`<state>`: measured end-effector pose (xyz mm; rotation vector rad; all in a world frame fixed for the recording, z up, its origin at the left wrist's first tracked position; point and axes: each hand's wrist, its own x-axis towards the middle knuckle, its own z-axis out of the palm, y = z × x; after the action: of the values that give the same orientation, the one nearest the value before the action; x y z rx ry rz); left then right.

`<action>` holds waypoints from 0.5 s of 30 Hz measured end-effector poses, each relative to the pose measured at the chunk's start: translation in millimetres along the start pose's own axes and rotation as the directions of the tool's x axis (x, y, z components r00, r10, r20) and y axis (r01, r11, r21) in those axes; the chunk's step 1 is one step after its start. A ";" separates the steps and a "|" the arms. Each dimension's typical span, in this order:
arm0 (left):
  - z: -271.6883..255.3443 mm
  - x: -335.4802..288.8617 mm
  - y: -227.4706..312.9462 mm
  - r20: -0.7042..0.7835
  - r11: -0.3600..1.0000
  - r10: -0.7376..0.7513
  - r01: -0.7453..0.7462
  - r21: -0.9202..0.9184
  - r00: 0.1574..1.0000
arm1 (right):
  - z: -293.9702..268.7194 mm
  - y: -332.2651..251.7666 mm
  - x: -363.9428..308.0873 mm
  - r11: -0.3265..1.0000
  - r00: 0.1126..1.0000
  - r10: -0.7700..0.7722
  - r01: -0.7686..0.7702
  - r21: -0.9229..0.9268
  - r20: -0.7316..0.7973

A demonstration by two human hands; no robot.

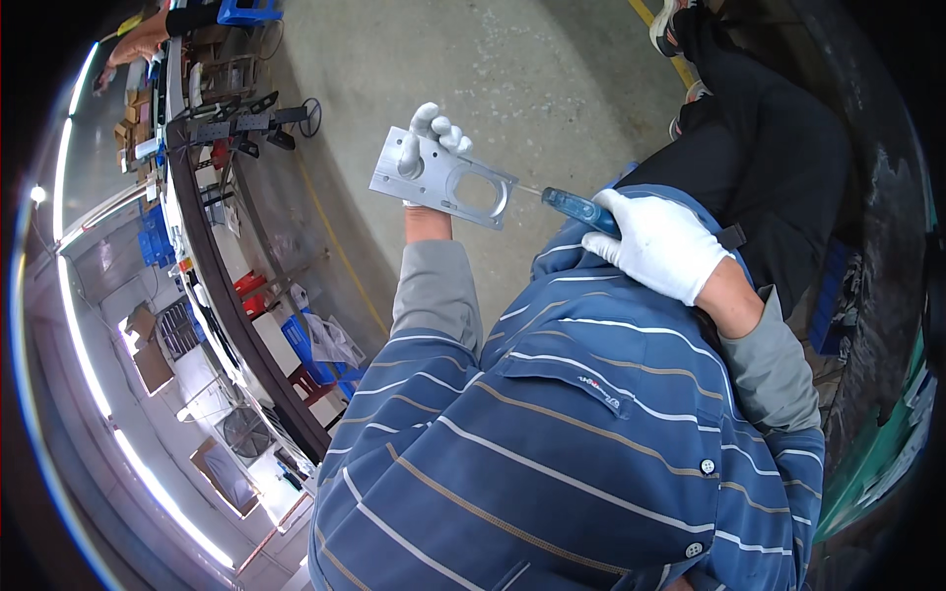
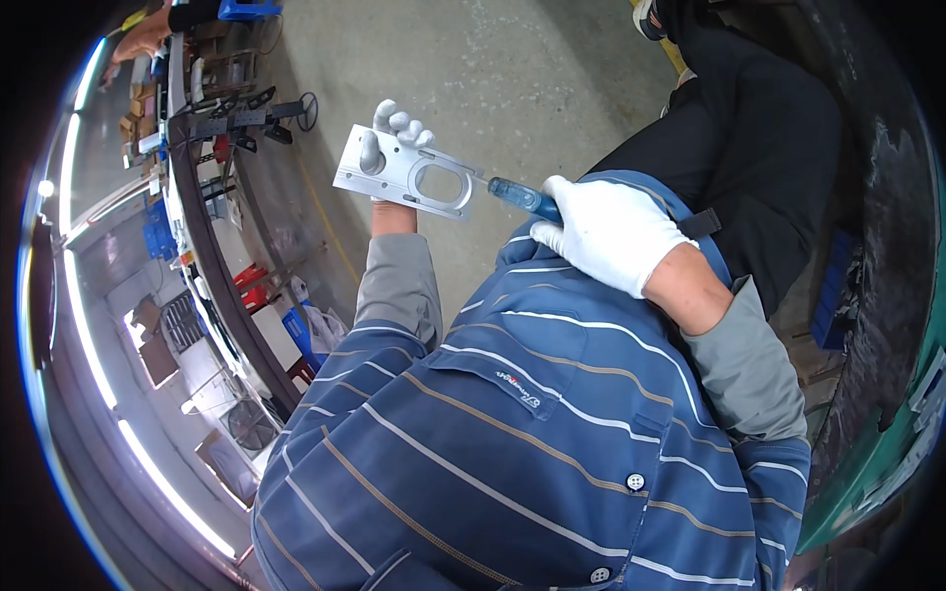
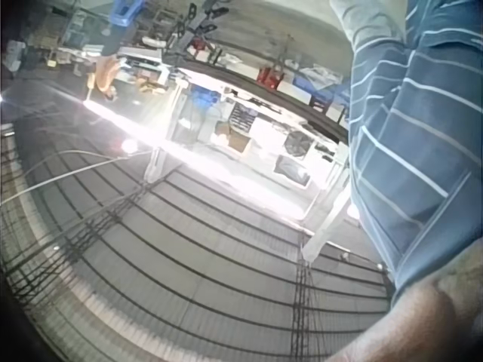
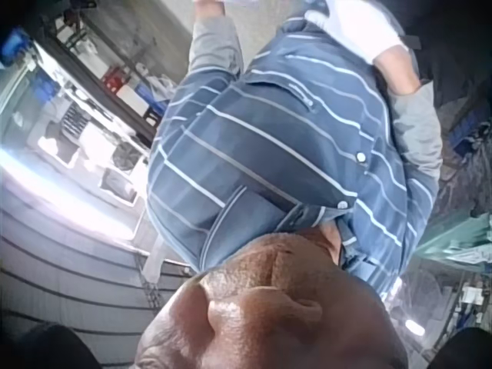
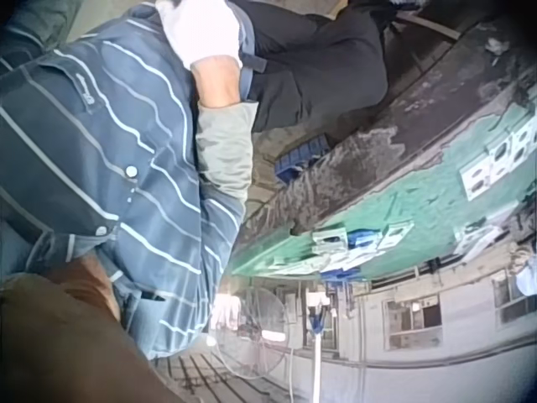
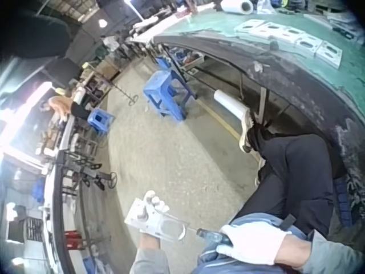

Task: Deburring and filing edges of small metal fabrication components.

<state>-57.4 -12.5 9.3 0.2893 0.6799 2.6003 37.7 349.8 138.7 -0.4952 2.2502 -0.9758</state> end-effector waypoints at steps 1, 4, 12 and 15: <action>2.5 -0.7 0.7 -0.029 1.000 0.010 -0.010 0.003 1.000 | -2.2 -0.4 0.9 1.000 1.000 0.024 -0.024 0.010 0.013; 8.4 -0.6 1.3 -0.060 0.999 0.027 -0.025 0.023 0.998 | -6.7 1.0 4.1 0.998 0.999 0.048 -0.048 0.036 0.021; 70.4 16.9 -10.5 -0.228 0.965 -0.185 0.221 0.142 0.956 | -41.6 3.5 -1.8 0.798 0.980 0.136 -0.194 0.571 0.142; 57.8 -1.1 0.9 -0.302 0.809 -0.336 0.438 0.393 0.892 | -48.4 9.9 -6.4 0.756 0.978 0.172 -0.207 0.621 0.116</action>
<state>-39.2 10.3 59.1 -0.0102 1.2833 2.0677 8.8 384.7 159.4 0.0150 1.7236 -1.4951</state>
